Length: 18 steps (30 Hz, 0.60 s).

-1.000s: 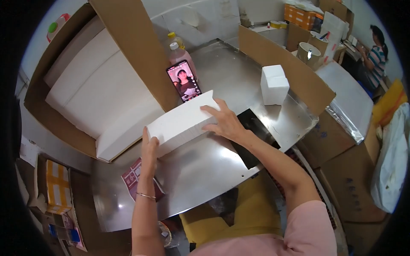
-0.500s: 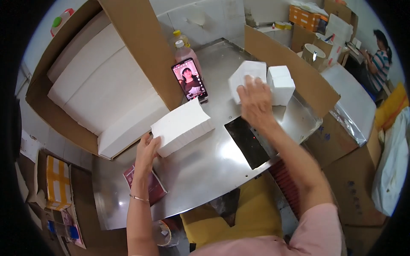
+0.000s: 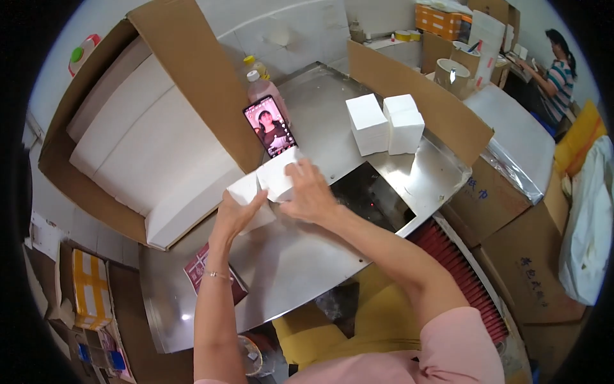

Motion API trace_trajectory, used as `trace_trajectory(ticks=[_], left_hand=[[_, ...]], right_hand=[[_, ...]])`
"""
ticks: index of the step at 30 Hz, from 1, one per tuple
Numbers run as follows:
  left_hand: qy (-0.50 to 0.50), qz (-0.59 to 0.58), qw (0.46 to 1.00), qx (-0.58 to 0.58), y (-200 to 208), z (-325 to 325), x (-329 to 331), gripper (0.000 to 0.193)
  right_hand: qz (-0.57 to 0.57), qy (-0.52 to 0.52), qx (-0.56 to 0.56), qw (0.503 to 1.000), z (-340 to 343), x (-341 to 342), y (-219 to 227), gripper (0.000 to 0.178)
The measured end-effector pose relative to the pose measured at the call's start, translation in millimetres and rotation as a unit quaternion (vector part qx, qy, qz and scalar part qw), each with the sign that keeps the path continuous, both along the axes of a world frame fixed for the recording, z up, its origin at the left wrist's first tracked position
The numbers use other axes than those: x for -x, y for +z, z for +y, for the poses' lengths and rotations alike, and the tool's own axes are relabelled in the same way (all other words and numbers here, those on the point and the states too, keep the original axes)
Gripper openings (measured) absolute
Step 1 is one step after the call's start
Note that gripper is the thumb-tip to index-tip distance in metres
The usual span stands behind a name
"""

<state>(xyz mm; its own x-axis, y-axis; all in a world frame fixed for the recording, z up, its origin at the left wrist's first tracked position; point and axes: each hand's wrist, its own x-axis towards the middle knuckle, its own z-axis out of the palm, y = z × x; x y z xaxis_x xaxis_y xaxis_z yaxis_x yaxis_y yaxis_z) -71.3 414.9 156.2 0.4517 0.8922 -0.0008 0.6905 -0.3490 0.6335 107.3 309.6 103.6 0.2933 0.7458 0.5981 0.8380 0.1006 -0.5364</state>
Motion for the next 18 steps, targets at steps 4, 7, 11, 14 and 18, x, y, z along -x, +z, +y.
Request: trace_trajectory(ticks=[4, 7, 11, 14, 18], left_hand=[[-0.053, 0.070, 0.996, 0.005, 7, -5, 2, 0.096], [-0.080, 0.125, 0.989, 0.021, 28, -28, -17, 0.097], [-0.105, 0.034, 0.992, 0.064, 17, -23, -30, 0.081], [-0.099, -0.302, 0.875, 0.364, -3, 1, -51, 0.063], [-0.071, -0.390, 0.806, 0.440, 1, -26, -115, 0.056]], right_hand=[[-0.175, -0.167, -0.082, 0.967, -27, -54, 45, 0.054], [-0.505, -0.208, 0.146, 0.825, -6, -77, 45, 0.038], [-0.444, -0.120, 0.121, 0.880, -22, -85, 38, 0.038], [-0.331, -0.139, -0.156, 0.920, -59, -110, 39, 0.041], [0.021, -0.413, -0.141, 0.900, -97, -194, 12, 0.040]])
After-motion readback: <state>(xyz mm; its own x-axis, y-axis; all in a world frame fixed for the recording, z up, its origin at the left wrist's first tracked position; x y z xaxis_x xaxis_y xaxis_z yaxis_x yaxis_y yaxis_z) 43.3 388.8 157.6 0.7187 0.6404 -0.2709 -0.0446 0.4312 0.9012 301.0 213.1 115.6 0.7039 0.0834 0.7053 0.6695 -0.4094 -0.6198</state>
